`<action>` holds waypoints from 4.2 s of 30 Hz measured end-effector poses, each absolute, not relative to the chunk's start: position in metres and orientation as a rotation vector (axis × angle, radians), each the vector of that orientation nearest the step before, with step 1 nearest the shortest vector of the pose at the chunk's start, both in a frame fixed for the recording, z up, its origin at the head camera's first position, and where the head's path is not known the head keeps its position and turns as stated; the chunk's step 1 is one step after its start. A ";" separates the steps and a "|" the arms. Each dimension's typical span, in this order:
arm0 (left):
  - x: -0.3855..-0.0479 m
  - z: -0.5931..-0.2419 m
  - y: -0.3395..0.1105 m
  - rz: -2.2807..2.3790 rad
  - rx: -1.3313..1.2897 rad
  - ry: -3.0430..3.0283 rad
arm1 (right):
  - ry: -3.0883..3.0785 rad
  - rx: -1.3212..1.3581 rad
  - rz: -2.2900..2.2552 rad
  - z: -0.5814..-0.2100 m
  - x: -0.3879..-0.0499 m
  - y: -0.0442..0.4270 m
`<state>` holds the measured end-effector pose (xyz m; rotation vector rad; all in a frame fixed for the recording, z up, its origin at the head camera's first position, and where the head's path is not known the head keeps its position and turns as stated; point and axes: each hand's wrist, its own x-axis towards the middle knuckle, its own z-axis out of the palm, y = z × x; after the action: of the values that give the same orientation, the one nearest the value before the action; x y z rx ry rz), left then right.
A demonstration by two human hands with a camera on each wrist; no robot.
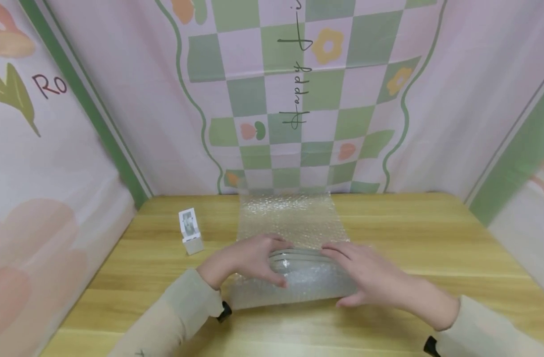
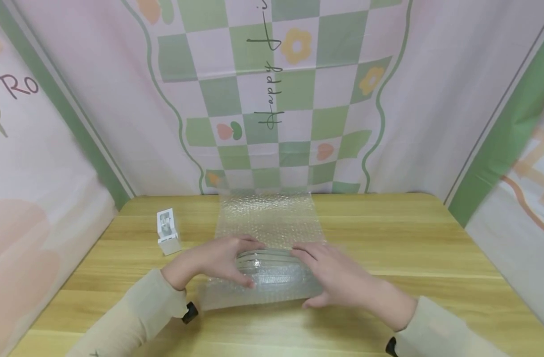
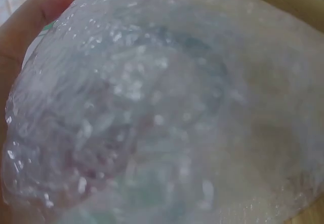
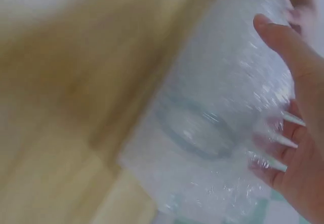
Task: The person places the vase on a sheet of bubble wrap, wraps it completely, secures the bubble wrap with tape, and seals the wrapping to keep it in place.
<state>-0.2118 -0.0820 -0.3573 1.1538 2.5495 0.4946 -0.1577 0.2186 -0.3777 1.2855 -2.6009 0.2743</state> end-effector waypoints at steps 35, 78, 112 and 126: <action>-0.179 -0.354 -0.073 0.261 1.550 2.890 | -2.698 1.281 0.429 -0.402 -0.179 0.202; -0.193 -0.396 -0.054 0.017 1.352 3.087 | -2.920 1.285 0.774 -0.395 -0.206 0.206; -0.207 -0.378 -0.061 0.191 1.295 2.833 | -3.062 1.409 1.071 -0.381 -0.207 0.205; -0.210 -0.381 -0.063 0.228 1.330 2.787 | -3.136 1.336 0.995 -0.379 -0.202 0.208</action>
<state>-0.2099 -0.0635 -0.3812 1.3303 2.7868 0.2277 -0.2023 0.2077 -0.3789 1.3361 -3.1364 0.9951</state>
